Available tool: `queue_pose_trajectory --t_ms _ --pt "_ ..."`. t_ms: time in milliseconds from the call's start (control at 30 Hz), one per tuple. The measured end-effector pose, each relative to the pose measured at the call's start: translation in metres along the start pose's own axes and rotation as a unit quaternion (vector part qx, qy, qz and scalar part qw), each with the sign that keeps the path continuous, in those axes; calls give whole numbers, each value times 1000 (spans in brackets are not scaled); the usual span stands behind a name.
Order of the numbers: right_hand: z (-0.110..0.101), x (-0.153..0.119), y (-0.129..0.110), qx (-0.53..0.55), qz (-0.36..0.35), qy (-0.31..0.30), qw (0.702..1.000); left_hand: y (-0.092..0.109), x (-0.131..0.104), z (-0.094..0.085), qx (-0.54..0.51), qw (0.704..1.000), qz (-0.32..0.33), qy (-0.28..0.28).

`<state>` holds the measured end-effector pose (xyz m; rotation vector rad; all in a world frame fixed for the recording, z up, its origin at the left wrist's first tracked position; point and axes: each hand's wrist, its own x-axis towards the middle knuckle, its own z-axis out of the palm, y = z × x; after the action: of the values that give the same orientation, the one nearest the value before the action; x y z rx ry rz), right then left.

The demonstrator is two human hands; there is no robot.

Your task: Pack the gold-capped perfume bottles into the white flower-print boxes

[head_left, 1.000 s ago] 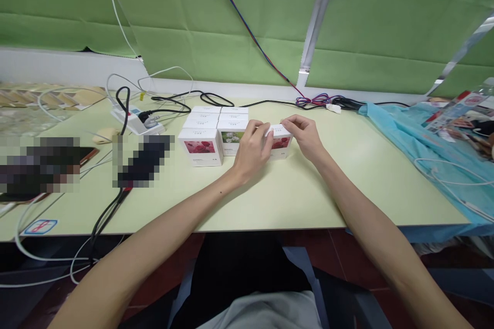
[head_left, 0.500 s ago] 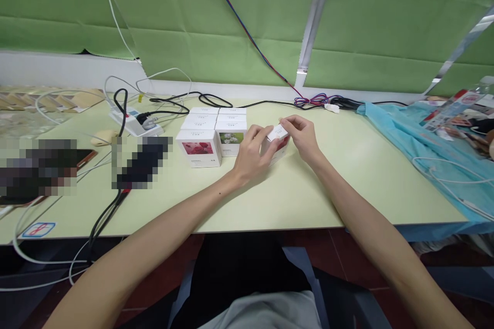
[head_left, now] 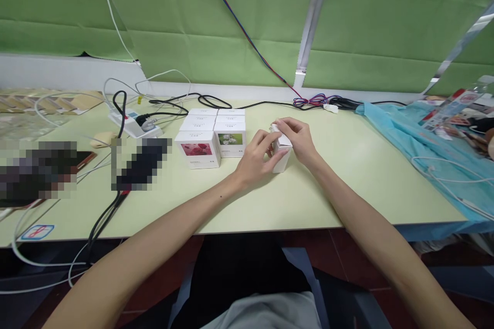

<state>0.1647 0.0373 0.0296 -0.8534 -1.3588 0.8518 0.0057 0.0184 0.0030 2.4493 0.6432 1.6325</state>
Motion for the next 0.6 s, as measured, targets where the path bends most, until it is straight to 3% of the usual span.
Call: queue_pose_trajectory --t_ms 300,600 --pt "-2 -3 -2 25 53 -111 992 -4 0 2 -7 1000 -16 -14" --pt "-4 -5 -3 15 50 -177 983 -5 -1 1 -5 1000 -12 -13"
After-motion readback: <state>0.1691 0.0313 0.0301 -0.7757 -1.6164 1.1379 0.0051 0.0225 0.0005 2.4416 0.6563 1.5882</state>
